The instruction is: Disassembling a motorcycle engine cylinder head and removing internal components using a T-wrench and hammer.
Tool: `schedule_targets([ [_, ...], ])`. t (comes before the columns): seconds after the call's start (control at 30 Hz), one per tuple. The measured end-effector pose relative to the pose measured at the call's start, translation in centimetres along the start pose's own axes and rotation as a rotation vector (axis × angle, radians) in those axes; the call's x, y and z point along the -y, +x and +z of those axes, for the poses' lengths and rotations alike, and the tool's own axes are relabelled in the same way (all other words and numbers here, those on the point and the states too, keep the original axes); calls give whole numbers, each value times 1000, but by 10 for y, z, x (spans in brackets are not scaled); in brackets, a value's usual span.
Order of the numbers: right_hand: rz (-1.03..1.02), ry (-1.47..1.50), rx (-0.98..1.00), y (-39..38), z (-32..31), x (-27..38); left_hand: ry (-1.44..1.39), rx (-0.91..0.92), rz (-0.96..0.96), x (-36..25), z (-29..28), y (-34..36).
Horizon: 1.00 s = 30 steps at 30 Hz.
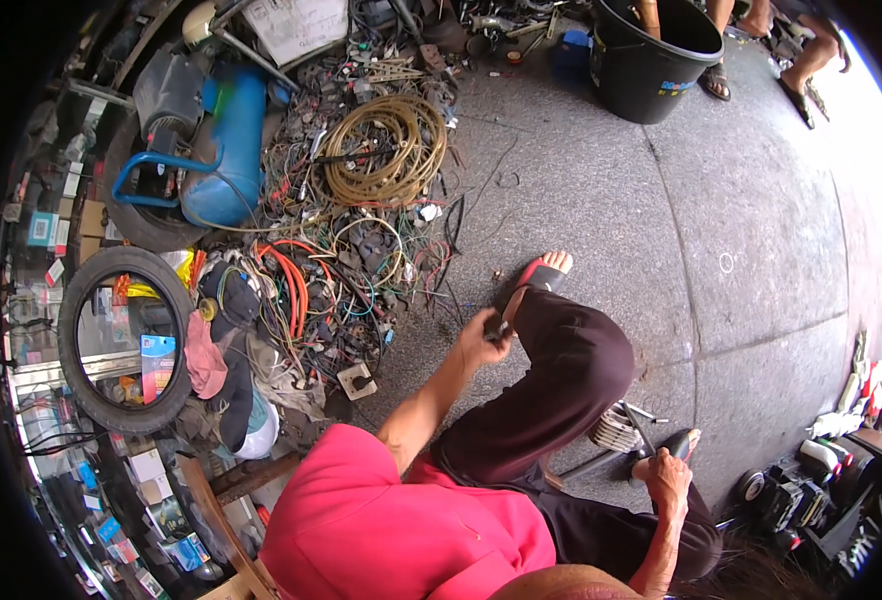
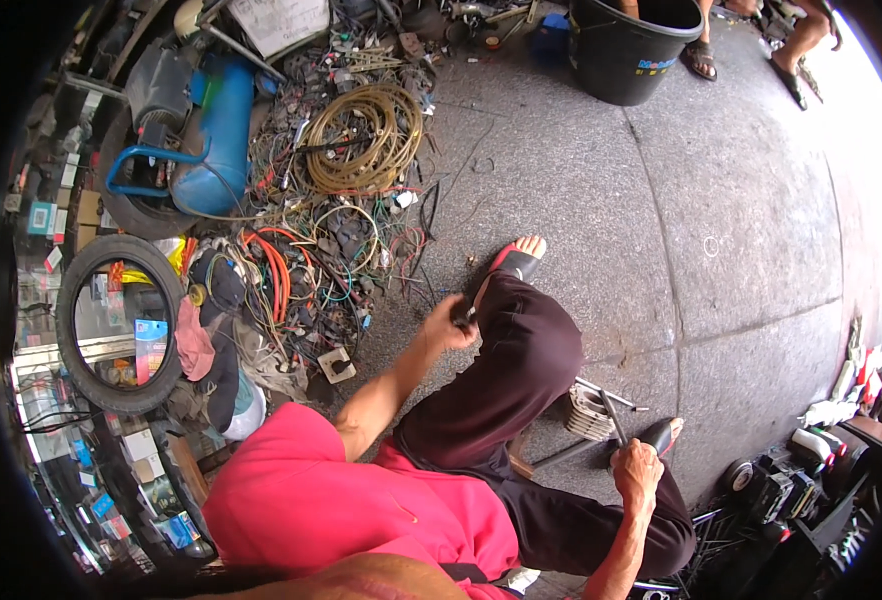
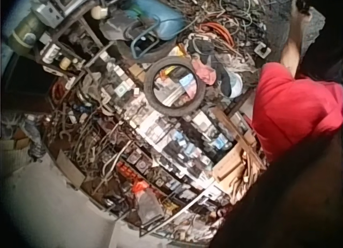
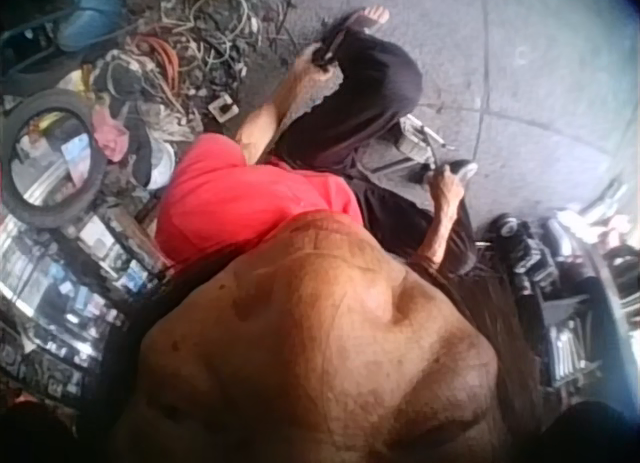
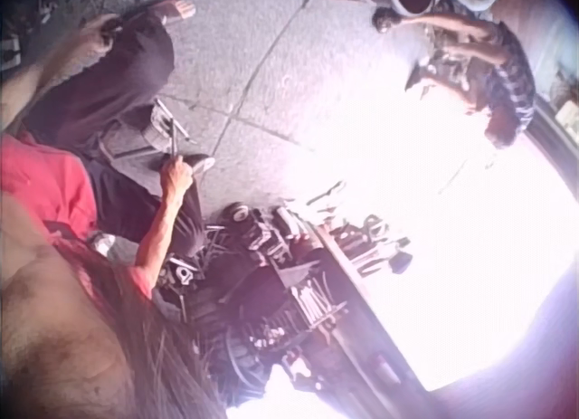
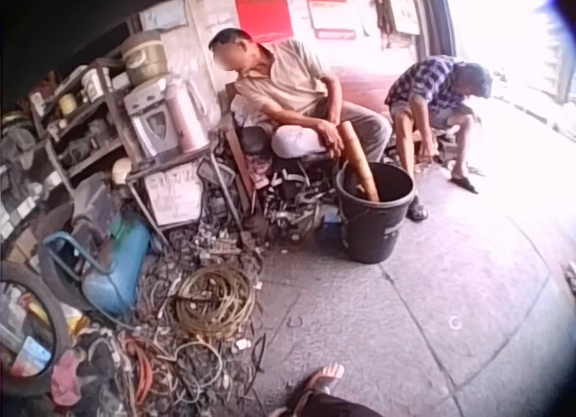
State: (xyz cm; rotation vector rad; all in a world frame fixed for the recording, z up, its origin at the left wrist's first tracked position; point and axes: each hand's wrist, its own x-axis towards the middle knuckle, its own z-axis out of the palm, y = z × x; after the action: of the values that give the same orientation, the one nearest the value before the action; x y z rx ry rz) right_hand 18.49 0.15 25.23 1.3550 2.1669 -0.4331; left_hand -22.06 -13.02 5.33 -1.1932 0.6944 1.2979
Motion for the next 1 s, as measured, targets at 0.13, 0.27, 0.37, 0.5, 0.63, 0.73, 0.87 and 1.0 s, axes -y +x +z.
schedule_targets([
  [0.13,-13,-21,17,3,-4,3,107,63,256,-85,93,-46],
  [0.27,12,-10,39,5,-8,6,142,652,618,-187,224,-141],
  [0.37,1,-19,18,9,-5,6,129,373,981,-196,282,-177],
  [0.5,8,-47,11,5,4,5,362,354,798,-145,256,-139],
  [0.63,-20,-32,-17,-6,10,-2,367,218,250,-74,189,-59],
  [0.73,0,-3,-42,-11,14,-6,422,161,125,-28,154,-28],
  [0.87,4,10,-118,-14,25,-3,438,275,191,-2,151,-41],
  [1.0,-87,8,-178,-12,41,2,406,295,346,7,180,-91],
])
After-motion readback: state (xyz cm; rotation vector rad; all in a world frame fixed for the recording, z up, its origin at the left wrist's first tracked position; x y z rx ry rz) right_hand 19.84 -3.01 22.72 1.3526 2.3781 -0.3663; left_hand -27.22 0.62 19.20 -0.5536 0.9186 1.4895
